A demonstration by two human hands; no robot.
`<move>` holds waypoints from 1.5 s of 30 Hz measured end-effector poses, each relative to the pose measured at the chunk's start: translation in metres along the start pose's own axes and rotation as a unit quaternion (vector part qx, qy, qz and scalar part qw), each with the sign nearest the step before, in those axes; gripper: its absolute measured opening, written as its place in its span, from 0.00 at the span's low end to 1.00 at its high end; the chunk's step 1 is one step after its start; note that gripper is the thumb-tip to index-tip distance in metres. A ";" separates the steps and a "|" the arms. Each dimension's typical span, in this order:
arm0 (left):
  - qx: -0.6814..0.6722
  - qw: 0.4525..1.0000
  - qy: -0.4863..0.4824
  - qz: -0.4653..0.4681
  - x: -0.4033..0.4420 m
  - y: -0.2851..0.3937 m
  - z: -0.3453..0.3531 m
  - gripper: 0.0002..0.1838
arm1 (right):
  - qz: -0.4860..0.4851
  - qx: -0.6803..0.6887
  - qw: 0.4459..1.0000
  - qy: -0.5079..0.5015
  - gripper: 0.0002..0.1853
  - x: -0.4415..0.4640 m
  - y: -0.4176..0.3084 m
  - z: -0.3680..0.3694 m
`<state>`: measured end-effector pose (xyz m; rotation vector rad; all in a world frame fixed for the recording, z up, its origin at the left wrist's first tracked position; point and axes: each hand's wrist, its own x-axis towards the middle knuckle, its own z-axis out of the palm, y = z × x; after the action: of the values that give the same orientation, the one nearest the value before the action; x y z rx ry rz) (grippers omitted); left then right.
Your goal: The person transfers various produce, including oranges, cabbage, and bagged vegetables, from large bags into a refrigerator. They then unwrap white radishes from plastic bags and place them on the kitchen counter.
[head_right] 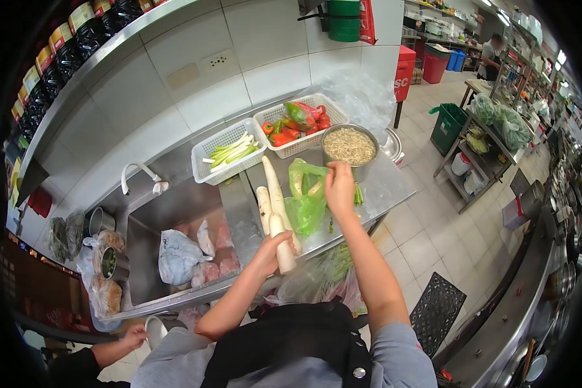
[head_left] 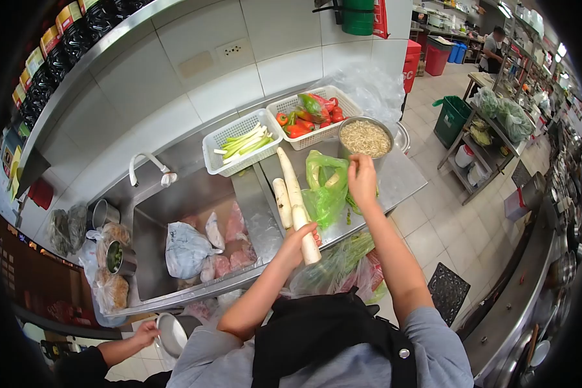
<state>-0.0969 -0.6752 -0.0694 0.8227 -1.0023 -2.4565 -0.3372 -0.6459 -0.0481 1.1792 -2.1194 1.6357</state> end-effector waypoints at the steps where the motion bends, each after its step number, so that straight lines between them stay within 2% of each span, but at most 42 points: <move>1: -0.002 1.000 0.002 -0.001 -0.001 0.000 -0.006 0.15 | 0.001 0.000 1.000 -0.003 0.20 -0.003 -0.029 0.000; 3: -0.017 1.000 0.023 -0.009 -0.004 -0.003 -0.017 0.15 | 0.086 -0.003 0.968 -0.235 0.15 -0.019 -0.069 0.006; 4: -0.017 0.999 0.026 -0.011 -0.003 -0.004 -0.025 0.15 | 0.088 -0.001 0.967 -0.237 0.15 -0.034 -0.063 0.018; 5: -0.025 0.999 0.034 0.003 0.001 -0.005 -0.032 0.17 | 0.011 -0.171 0.957 -0.232 0.13 -0.052 -0.046 0.037; 6: -0.033 0.998 0.043 0.018 0.004 -0.004 -0.037 0.20 | -0.069 -0.334 0.914 -0.218 0.10 -0.066 -0.030 0.055; 7: -0.035 0.998 0.044 0.022 0.008 0.000 -0.036 0.20 | -0.073 -0.332 0.915 -0.218 0.10 -0.075 -0.012 0.067; 9: 0.165 0.972 0.056 0.160 0.021 0.014 -0.031 0.31 | -0.056 -0.449 0.851 -0.267 0.13 -0.083 0.011 0.073; 10: 0.261 0.944 0.073 0.188 0.034 0.021 -0.034 0.35 | -0.059 -0.448 0.851 -0.267 0.13 -0.079 0.015 0.070; 11: 0.354 0.906 0.087 0.213 0.054 0.025 -0.042 0.39 | -0.050 -0.466 0.813 -0.345 0.13 -0.068 0.005 0.057; 12: 0.389 0.870 0.123 0.275 0.078 0.023 -0.048 0.40 | -0.037 -0.480 0.768 -0.421 0.14 -0.062 -0.003 0.044; 13: 0.423 0.828 0.156 0.334 0.097 0.023 -0.048 0.41 | -0.034 -0.482 0.767 -0.422 0.14 -0.061 -0.004 0.037; 14: 0.423 0.829 0.152 0.334 0.103 0.032 -0.040 0.41 | -0.026 -0.466 0.779 -0.418 0.13 -0.059 -0.004 0.030; 16: 0.494 0.778 0.185 0.341 0.112 0.054 -0.018 0.43 | -0.012 -0.454 0.792 -0.408 0.13 -0.051 -0.009 0.016; 18: 0.531 0.766 0.179 0.313 0.148 0.060 -0.022 0.43 | 0.040 -0.294 0.852 -0.432 0.13 -0.046 -0.019 0.003; 19: 0.569 0.751 0.180 0.284 0.164 0.061 -0.024 0.43 | 0.047 -0.296 0.853 -0.427 0.13 -0.047 -0.014 0.004; 20: 0.595 0.729 0.200 0.274 0.172 0.063 -0.019 0.39 | 0.044 -0.253 0.878 -0.404 0.14 -0.048 -0.006 0.010; 21: 0.597 0.729 0.192 0.275 0.184 0.064 -0.020 0.39 | 0.040 -0.208 0.901 -0.379 0.15 -0.048 0.000 0.013; 23: 0.641 0.690 0.156 0.297 0.199 0.070 -0.023 0.35 | 0.058 -0.205 0.909 -0.359 0.15 -0.053 0.009 0.019; 24: 0.631 0.717 0.140 0.261 0.202 0.073 -0.022 0.30 | 0.070 -0.200 0.915 -0.343 0.14 -0.055 0.012 0.023; 25: 0.633 0.715 0.135 0.263 0.204 0.074 -0.021 0.30 | 0.073 -0.201 0.916 -0.339 0.14 -0.057 0.015 0.027; 27: 0.741 0.587 0.121 0.304 0.207 0.073 -0.018 0.29 | 0.058 -0.258 0.911 -0.317 0.12 -0.060 0.017 0.035; 28: 0.747 0.561 0.088 0.346 0.207 0.072 -0.018 0.24 | 0.060 -0.258 0.911 -0.316 0.12 -0.060 0.018 0.039; 31: 0.727 0.570 0.034 0.381 0.203 0.059 -0.008 0.18 | 0.081 -0.280 0.907 -0.305 0.09 -0.059 0.021 0.057; 32: 0.708 0.594 0.061 0.376 0.199 0.054 -0.002 0.16 | 0.046 -0.249 0.928 -0.275 0.08 -0.061 0.029 0.069; 33: 0.709 0.593 0.062 0.377 0.191 0.052 0.007 0.16 | 0.011 -0.217 0.945 -0.243 0.08 -0.061 0.034 0.078; 34: 0.690 0.658 0.097 0.285 0.182 0.051 0.016 0.15 | 0.010 -0.215 0.946 -0.243 0.08 -0.058 0.039 0.087; 35: 0.662 0.713 0.132 0.191 0.180 0.048 0.017 0.15 | 0.079 -0.184 0.941 -0.273 0.08 -0.053 0.038 0.092; 36: 0.662 0.712 0.134 0.191 0.180 0.045 0.013 0.15 | 0.147 -0.152 0.929 -0.302 0.09 -0.050 0.036 0.097; 37: 0.667 0.705 0.118 0.212 0.180 0.044 0.009 0.16 | 0.145 -0.151 0.930 -0.304 0.09 -0.051 0.034 0.101; 39: 0.671 0.696 0.105 0.232 0.191 0.041 -0.004 0.17 | 0.186 -0.235 0.929 -0.215 0.21 -0.055 0.019 0.103; 41: 0.648 0.729 0.050 0.216 0.203 0.038 -0.016 0.17 | 0.212 -0.232 0.921 -0.231 0.22 -0.056 0.021 0.112; 42: 0.647 0.729 0.052 0.217 0.212 0.036 -0.021 0.17 | 0.240 -0.230 0.911 -0.244 0.23 -0.055 0.023 0.115; 43: 0.609 0.755 0.077 0.230 0.220 0.033 -0.025 0.17 | 0.238 -0.230 0.911 -0.245 0.23 -0.055 0.025 0.117; 44: 0.569 0.779 0.102 0.243 0.222 0.034 -0.026 0.16 | 0.236 -0.243 0.919 -0.202 0.24 -0.052 0.025 0.118; 45: 0.568 0.779 0.104 0.243 0.225 0.036 -0.026 0.16 | 0.234 -0.256 0.925 -0.158 0.26 -0.050 0.026 0.118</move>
<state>-0.2491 -0.8301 -0.1437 0.9209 -2.2706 -1.1093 -0.2884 -0.7256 -0.1394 0.8483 -2.9660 0.9415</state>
